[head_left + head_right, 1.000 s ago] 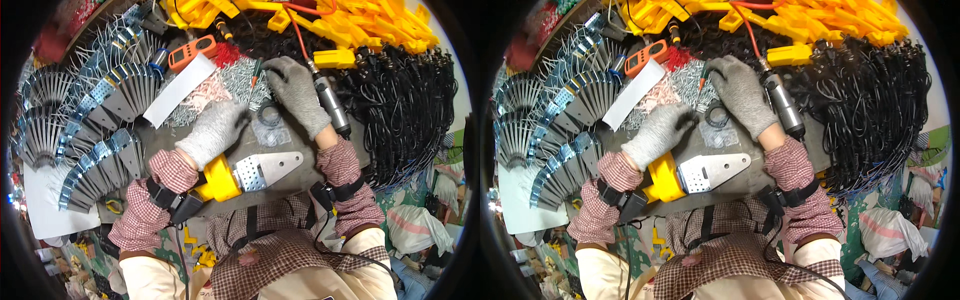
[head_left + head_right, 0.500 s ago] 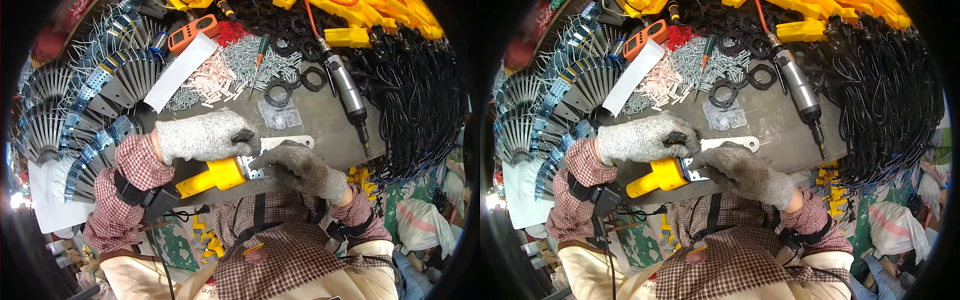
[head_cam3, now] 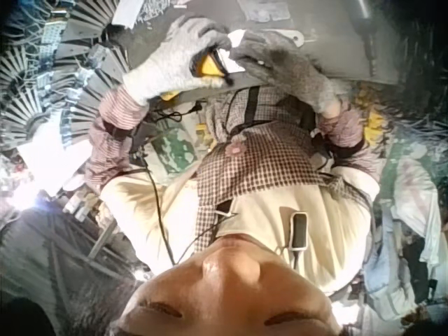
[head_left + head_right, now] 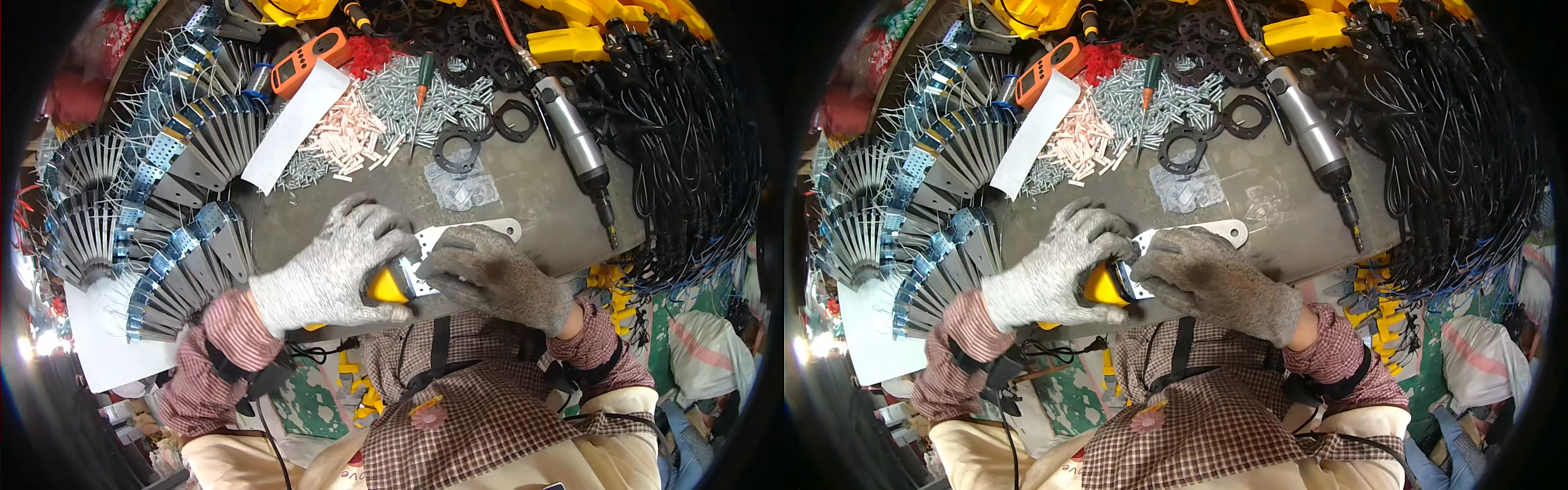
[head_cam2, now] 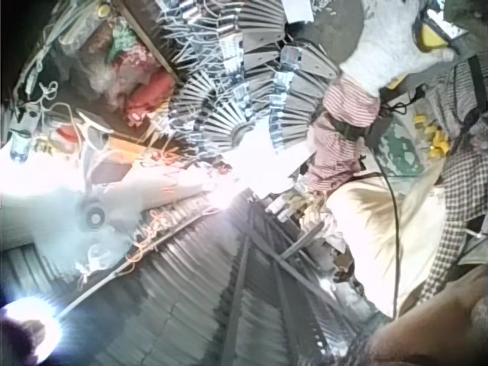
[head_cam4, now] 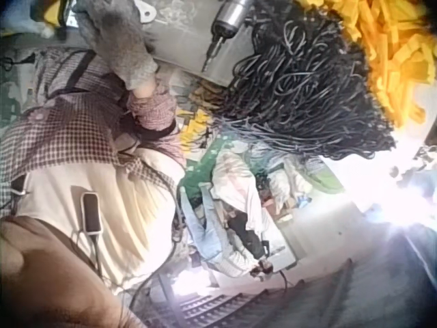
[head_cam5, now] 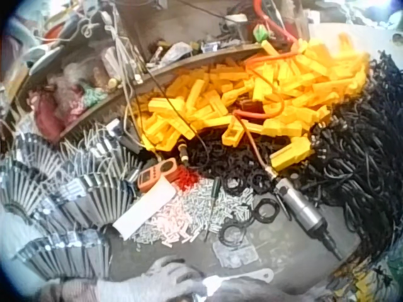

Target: The recorder assembles electronic housings by attaching metal plates with screws and soldering internal wires.

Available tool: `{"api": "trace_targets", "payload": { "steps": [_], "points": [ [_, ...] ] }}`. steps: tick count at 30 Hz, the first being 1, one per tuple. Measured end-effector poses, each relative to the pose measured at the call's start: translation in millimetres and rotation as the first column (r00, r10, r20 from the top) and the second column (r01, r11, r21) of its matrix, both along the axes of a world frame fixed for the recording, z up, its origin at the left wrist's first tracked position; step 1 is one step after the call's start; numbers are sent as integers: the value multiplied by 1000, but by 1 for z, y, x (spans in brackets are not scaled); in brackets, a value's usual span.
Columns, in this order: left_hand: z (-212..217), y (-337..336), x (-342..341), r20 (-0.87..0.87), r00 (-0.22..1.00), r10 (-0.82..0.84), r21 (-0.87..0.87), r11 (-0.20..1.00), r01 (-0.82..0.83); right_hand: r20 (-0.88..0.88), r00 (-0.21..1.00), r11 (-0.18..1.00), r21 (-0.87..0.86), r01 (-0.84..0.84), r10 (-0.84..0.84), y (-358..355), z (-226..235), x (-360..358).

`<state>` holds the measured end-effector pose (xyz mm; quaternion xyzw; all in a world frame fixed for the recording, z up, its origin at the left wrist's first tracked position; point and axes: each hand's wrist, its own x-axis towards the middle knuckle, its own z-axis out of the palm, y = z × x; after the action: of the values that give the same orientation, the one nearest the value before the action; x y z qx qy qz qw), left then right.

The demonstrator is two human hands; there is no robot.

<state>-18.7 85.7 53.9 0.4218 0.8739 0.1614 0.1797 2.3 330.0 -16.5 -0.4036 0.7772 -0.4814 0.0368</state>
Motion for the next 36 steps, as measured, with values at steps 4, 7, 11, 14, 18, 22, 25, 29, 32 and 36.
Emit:
{"api": "trace_targets", "payload": {
  "steps": [4, 7, 11, 14, 18, 22, 25, 29, 32, 36],
  "points": [
    [-17, 2, 17, -105, 986, 129, 10, 992, -128, -28, 999, 996, 76, 36, -34, -10, 11, 5],
    [-20, 3, 19, -163, 980, 117, 5, 993, -117, -136, 991, 979, 201, 32, -4, -12, 20, 9],
    [-19, 5, 20, -144, 982, 122, 5, 992, -123, -51, 999, 939, 343, 15, 3, -17, 31, 15],
    [-19, 5, 21, -165, 977, 137, 8, 990, -137, -104, 993, 907, 413, 85, -46, -27, 35, 26],
    [-17, 6, 23, -139, 973, 184, 4, 983, -185, -146, 985, 939, 316, 137, -94, -30, 30, 30],
    [-24, 4, 26, -193, 960, 204, 57, 979, -197, -142, 989, 962, 259, 85, -49, -25, 22, 26],
    [-26, 4, 26, -224, 953, 205, 78, 978, -192, -203, 978, 973, 209, 97, -54, -20, 15, 29],
    [-27, 6, 24, -233, 947, 221, 83, 975, -208, -61, 998, 981, 194, 29, -17, -19, 21, 20],
    [-27, 7, 27, -229, 930, 287, 120, 956, -266, -40, 999, 986, 166, 31, -24, -18, 22, 15],
    [-33, 5, 32, -217, 894, 393, 156, 918, -366, -160, 970, 983, -19, 180, -181, 15, 16, 2]
  ]
}}
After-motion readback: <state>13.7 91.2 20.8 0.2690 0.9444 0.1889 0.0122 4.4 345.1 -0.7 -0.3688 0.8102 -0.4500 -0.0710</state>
